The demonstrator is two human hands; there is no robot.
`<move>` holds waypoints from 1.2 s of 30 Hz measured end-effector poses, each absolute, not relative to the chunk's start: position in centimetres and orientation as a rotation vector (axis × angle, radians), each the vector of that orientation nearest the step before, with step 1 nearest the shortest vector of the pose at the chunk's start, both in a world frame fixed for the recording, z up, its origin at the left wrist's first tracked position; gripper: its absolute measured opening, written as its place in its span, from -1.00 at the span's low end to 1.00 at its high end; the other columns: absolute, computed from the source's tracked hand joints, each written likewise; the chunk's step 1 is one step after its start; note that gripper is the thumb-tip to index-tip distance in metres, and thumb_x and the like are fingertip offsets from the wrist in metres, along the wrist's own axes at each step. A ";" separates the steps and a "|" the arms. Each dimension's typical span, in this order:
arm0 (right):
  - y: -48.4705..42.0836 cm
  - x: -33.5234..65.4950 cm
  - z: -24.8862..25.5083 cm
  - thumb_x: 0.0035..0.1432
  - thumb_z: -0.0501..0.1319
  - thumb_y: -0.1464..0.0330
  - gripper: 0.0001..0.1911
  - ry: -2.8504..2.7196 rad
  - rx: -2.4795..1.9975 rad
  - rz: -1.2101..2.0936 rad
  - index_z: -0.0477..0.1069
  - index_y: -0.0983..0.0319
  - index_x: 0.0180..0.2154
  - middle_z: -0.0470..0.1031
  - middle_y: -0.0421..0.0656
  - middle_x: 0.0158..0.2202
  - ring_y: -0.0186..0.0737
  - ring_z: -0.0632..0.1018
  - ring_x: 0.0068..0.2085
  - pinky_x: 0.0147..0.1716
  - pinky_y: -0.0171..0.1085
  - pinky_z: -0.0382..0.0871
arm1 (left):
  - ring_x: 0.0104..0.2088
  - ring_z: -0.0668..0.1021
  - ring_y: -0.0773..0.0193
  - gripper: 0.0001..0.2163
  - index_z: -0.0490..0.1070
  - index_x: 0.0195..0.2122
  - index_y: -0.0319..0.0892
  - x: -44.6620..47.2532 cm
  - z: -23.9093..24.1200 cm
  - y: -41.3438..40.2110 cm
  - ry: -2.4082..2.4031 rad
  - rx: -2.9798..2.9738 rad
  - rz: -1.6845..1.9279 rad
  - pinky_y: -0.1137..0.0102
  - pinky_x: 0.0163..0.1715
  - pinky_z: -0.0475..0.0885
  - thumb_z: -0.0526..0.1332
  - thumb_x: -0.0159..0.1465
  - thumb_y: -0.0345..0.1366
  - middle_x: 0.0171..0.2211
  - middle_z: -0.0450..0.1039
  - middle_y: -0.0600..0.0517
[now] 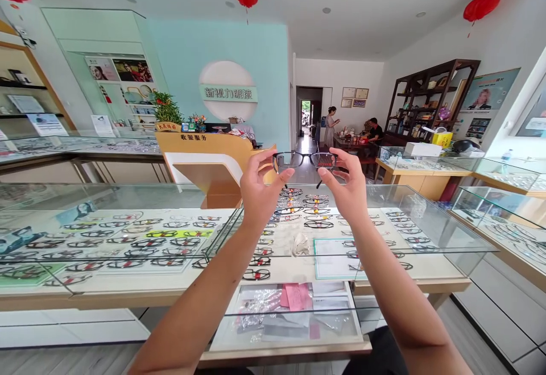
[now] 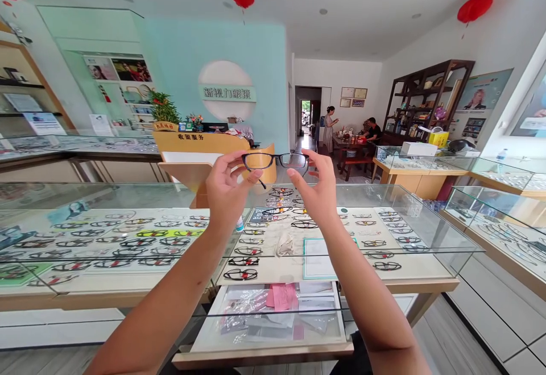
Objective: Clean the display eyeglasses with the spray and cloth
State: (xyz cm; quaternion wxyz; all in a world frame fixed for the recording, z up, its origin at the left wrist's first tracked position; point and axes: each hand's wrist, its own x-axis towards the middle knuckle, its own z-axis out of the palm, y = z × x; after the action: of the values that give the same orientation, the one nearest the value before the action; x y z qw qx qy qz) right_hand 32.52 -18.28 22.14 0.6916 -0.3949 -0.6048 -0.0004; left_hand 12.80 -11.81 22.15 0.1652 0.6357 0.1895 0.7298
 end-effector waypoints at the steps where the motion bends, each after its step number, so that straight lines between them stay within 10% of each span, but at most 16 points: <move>1: -18.3 32.4 22.1 0.31 0.40 0.11 -0.50 -1.345 -0.887 -0.006 0.49 -0.04 0.24 0.46 -0.05 0.19 -0.02 0.55 0.15 0.07 0.02 0.60 | 0.12 0.61 0.09 -0.50 0.54 0.14 -0.01 12.8 22.1 -11.8 0.548 1.820 2.096 0.12 0.19 0.55 0.54 0.23 -0.03 0.14 0.55 -0.10; 36: -16.6 30.7 19.7 0.35 0.35 0.15 -0.46 -1.269 -0.887 -0.052 0.29 0.04 0.26 0.39 0.04 0.32 0.06 0.51 0.29 0.08 0.01 0.56 | 0.23 0.54 0.03 -0.50 0.46 0.20 -0.03 13.9 19.8 -11.4 0.686 1.929 2.379 0.07 0.21 0.56 0.51 0.29 -0.11 0.16 0.48 -0.10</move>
State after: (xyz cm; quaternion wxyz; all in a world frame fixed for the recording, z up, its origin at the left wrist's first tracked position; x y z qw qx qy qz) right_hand 30.73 -16.63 19.65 0.7148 -0.4005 -0.5728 -0.0233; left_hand 13.92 -11.36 19.85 0.0014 0.6147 0.2186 0.7579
